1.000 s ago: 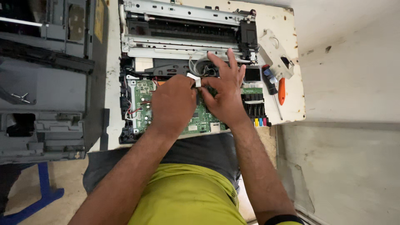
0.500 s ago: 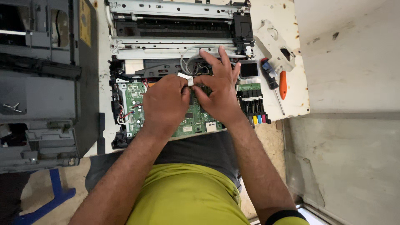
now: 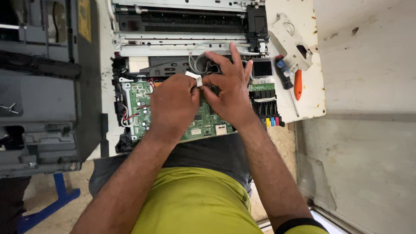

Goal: The person works on the internal components of a disassembled printer placed on a table. They connect a white cable to the circuit board, place a metal plate over the electronics, and use a screwdriver to tighten screws securing the plate.

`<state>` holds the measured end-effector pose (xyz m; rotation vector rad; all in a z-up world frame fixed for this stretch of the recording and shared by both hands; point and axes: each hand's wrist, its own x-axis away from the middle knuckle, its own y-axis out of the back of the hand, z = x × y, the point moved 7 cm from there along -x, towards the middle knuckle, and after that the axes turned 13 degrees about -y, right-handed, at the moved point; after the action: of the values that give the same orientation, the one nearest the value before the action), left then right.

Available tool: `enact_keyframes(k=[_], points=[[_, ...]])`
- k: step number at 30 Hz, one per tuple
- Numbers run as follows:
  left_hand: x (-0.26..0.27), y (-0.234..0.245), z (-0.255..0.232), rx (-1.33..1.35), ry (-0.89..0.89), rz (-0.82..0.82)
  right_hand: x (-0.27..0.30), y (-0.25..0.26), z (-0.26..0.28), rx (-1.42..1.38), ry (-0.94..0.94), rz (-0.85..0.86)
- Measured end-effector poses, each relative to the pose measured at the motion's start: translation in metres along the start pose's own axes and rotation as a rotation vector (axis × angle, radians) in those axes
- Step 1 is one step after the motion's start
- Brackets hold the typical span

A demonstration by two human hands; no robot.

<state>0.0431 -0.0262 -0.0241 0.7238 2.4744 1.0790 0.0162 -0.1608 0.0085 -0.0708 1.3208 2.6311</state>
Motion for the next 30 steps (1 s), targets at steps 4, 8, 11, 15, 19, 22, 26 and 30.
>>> enact_keyframes(k=[4,8,11,15,19,22,26,30], points=[[-0.002,-0.002,0.002,-0.059,0.004,0.021,0.001,0.0,-0.001,0.022,0.008,-0.011],[0.004,0.02,-0.013,-0.029,0.138,0.125,0.003,0.003,0.002,0.028,0.005,0.001],[0.028,0.054,-0.015,0.009,0.218,0.118,0.011,0.008,0.004,0.079,0.005,-0.019],[0.039,0.084,-0.001,-0.014,0.193,0.018,0.021,0.032,0.012,0.099,-0.058,-0.068],[0.016,0.075,0.002,0.024,0.059,0.077,0.042,0.039,0.018,0.052,-0.054,-0.135],[-0.005,0.066,-0.015,-0.098,-0.136,0.113,0.056,0.04,0.033,0.073,-0.08,-0.172],[-0.021,0.042,-0.006,-0.308,-0.21,0.131,0.071,0.04,0.031,0.03,-0.041,-0.254],[-0.025,0.053,-0.004,-0.171,-0.217,0.169,0.08,0.044,0.034,-0.008,-0.02,-0.331]])
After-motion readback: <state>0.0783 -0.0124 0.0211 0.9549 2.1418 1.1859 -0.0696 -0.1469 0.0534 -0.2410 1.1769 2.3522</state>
